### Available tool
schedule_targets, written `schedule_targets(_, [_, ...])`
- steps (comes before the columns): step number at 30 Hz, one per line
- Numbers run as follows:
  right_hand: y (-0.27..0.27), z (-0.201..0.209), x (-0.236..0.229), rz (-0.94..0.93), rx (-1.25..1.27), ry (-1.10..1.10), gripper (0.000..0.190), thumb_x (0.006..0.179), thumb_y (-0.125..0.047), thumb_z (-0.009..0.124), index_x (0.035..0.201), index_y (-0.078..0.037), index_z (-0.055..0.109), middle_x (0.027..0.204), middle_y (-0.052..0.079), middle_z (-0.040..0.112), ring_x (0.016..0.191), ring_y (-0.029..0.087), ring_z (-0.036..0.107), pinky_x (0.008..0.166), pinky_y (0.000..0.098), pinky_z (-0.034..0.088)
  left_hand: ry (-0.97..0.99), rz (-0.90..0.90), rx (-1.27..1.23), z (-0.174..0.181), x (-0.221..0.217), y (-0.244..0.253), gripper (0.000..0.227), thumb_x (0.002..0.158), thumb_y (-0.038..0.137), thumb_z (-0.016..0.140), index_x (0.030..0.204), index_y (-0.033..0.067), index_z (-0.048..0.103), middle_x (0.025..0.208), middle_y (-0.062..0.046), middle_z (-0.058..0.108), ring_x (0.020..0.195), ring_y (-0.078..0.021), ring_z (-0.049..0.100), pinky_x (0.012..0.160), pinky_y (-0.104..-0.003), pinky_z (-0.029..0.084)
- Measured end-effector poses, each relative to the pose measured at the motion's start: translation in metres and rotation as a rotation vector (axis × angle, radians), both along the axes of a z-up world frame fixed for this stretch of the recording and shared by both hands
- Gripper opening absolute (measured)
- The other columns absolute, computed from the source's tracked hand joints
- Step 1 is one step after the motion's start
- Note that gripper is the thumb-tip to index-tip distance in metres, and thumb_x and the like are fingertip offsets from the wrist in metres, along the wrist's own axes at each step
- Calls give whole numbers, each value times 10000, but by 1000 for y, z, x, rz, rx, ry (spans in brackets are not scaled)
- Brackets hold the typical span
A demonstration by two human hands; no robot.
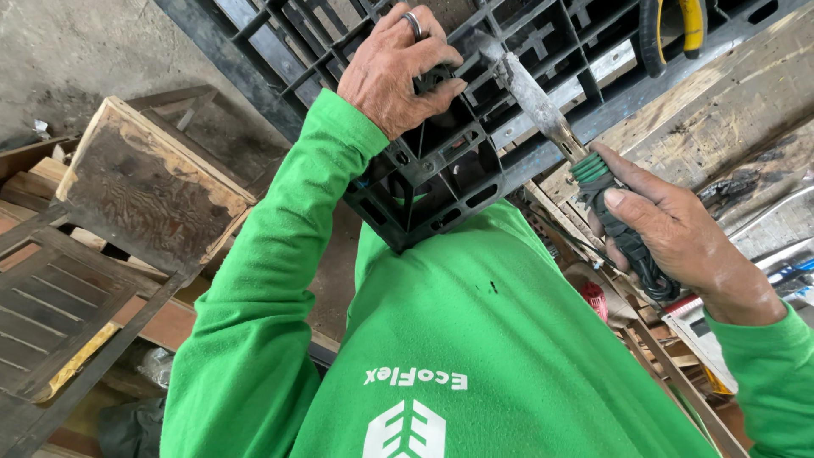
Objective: The person uses a soldering iron to melt and smooth the edges of a black plastic crate. They hold the crate with one hand and apply the hot tip along the grid lines, then set the tool down on the workbench.
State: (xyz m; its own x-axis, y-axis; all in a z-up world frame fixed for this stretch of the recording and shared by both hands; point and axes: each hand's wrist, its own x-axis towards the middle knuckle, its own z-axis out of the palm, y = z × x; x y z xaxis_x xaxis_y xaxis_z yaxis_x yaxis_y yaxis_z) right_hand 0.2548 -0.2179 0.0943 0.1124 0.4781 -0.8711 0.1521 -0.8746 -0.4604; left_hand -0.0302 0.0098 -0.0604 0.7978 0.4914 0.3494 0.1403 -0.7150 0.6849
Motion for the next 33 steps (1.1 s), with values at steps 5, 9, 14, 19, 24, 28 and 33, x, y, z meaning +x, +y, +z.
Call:
schedule_targets(5, [5,-4,-6,95,63,27,670,1006,-296,456,1641,-131,322,820,93,654,519,156,586,478,305,522,7,4,8,-1,1,2,269,1008,234,878,1117,81,686,1107,-79,555,1068,-284,557,904,-422,538])
schedule_targets(9, [7,-4,-7,118,72,4,653,1011,-298,447,1629,-128,319,818,87,668,508,155,586,470,300,524,11,11,4,-1,1,1,273,1001,237,877,1123,83,688,1101,-76,551,1068,-281,554,913,-419,540])
schedule_targets(14, [1,-7,-13,44,64,7,654,1004,-307,484,1631,-161,366,812,70,628,509,139,555,461,290,495,10,-3,-39,1,1,0,268,967,193,846,1157,82,693,1119,-66,557,1098,-276,564,929,-411,537])
schedule_targets(19, [-13,-12,-17,-2,71,6,649,997,-324,498,1624,-196,384,804,52,621,519,126,558,471,274,487,-2,-15,-78,7,1,0,278,962,184,861,1161,87,694,1143,-62,567,1109,-284,562,953,-420,533])
schedule_targets(24, [-29,-17,-24,-57,124,45,661,1006,-333,507,1637,-202,360,811,47,629,537,118,570,481,262,498,-1,-33,-106,11,0,1,249,998,175,853,1177,86,705,1158,-57,592,1108,-289,568,950,-433,522])
schedule_targets(28, [-41,-17,-35,-174,115,33,691,982,-338,531,1632,-170,367,833,52,634,534,125,572,458,280,501,-15,-37,-111,11,1,2,234,1012,182,845,1170,78,707,1153,-64,601,1100,-292,575,941,-426,527])
schedule_targets(33, [-48,-11,-36,-278,180,93,716,990,-334,547,1644,-98,374,853,74,641,533,121,561,454,272,491,-47,-41,-110,5,-1,2,209,1029,166,835,1159,77,699,1143,-52,607,1114,-269,590,946,-420,537])
